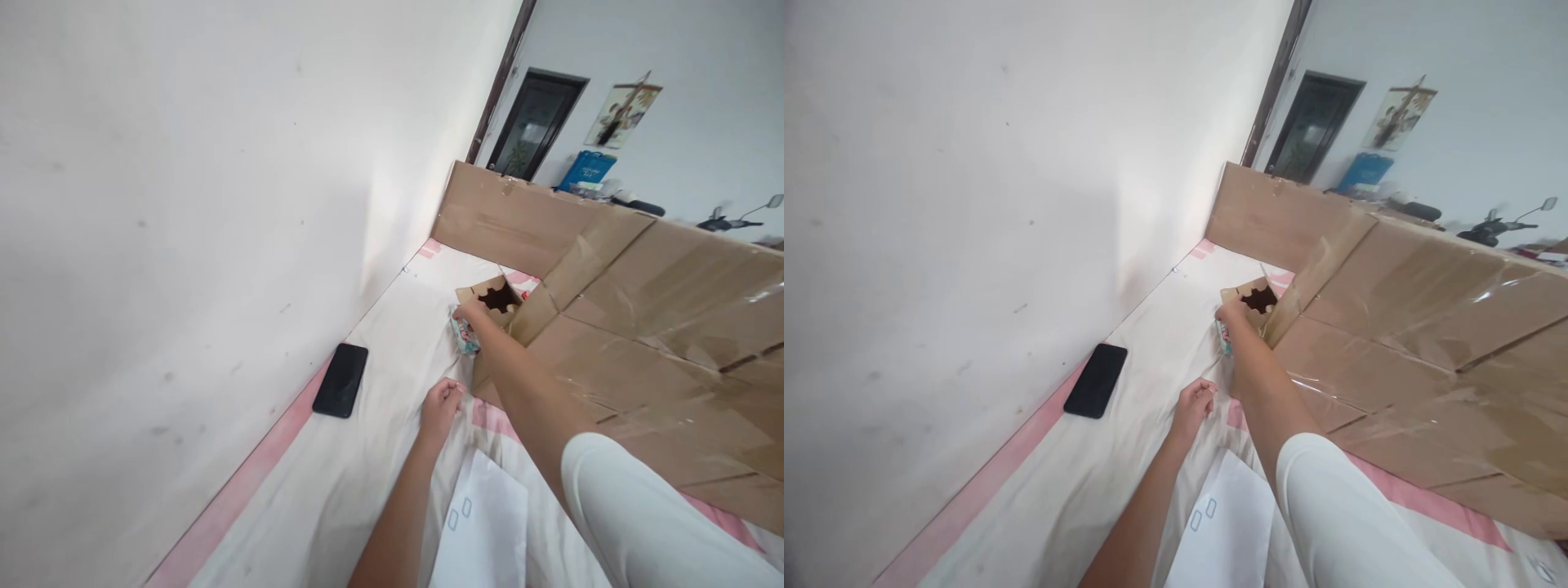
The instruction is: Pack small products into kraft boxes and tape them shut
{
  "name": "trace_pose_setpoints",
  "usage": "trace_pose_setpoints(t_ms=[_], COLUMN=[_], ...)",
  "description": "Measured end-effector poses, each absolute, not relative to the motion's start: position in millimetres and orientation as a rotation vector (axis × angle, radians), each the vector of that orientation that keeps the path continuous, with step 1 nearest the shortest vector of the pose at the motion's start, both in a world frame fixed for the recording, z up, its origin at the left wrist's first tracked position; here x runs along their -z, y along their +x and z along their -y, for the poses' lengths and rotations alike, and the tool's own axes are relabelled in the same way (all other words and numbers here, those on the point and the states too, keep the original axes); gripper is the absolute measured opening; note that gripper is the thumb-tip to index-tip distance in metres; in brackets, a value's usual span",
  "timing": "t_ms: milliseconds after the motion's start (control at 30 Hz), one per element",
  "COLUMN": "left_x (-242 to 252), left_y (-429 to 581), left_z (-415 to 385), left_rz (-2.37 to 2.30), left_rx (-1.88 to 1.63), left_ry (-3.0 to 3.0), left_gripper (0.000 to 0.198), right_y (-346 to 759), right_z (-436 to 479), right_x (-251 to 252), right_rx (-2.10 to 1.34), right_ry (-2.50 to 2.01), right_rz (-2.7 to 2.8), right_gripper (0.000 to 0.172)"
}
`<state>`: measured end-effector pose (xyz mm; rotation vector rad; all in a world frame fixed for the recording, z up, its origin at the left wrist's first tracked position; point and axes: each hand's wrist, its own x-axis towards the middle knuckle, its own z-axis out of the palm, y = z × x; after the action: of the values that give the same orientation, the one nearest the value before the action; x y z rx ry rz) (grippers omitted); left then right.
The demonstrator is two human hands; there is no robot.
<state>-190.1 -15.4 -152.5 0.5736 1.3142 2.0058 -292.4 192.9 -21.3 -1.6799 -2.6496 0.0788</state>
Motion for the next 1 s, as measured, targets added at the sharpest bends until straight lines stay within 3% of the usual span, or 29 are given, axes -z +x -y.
trace_pose_setpoints(t_ms=[167,333,600,867,1000], left_x=[151.5,153.4,157.2,144.5,114.2], left_y=[-190.9,-210.3,-250.5,-243.3,-238.1], left_z=[22.0,29.3,45.4,48.3,58.3], left_rz=[-1.526,-1.704,-1.509,-1.199,-1.122], left_rx=[-2.207,-2.562,-2.645,-2.734,-2.813], left_ry=[0.523,0.167,-0.009,0.164,0.322], left_gripper=[0.025,0.063,0.092,0.087,0.085], right_y=[-295.1,-303.5,-267.0,-231.5,-203.4], right_z=[-161.0,-101.6,-11.0,10.5,28.5], right_x=[13.4,3.0,0.5,-19.5,-51.7], right_rx=[-0.169,-0.324,-0.435,-0.422,-0.442], right_ry=[-1.598,-1.242,-0.552,-0.492,-0.407], right_rz=[2.771,3.013,3.128,3.025,2.941], right_gripper=[0.090,0.081,0.090,0.076,0.083])
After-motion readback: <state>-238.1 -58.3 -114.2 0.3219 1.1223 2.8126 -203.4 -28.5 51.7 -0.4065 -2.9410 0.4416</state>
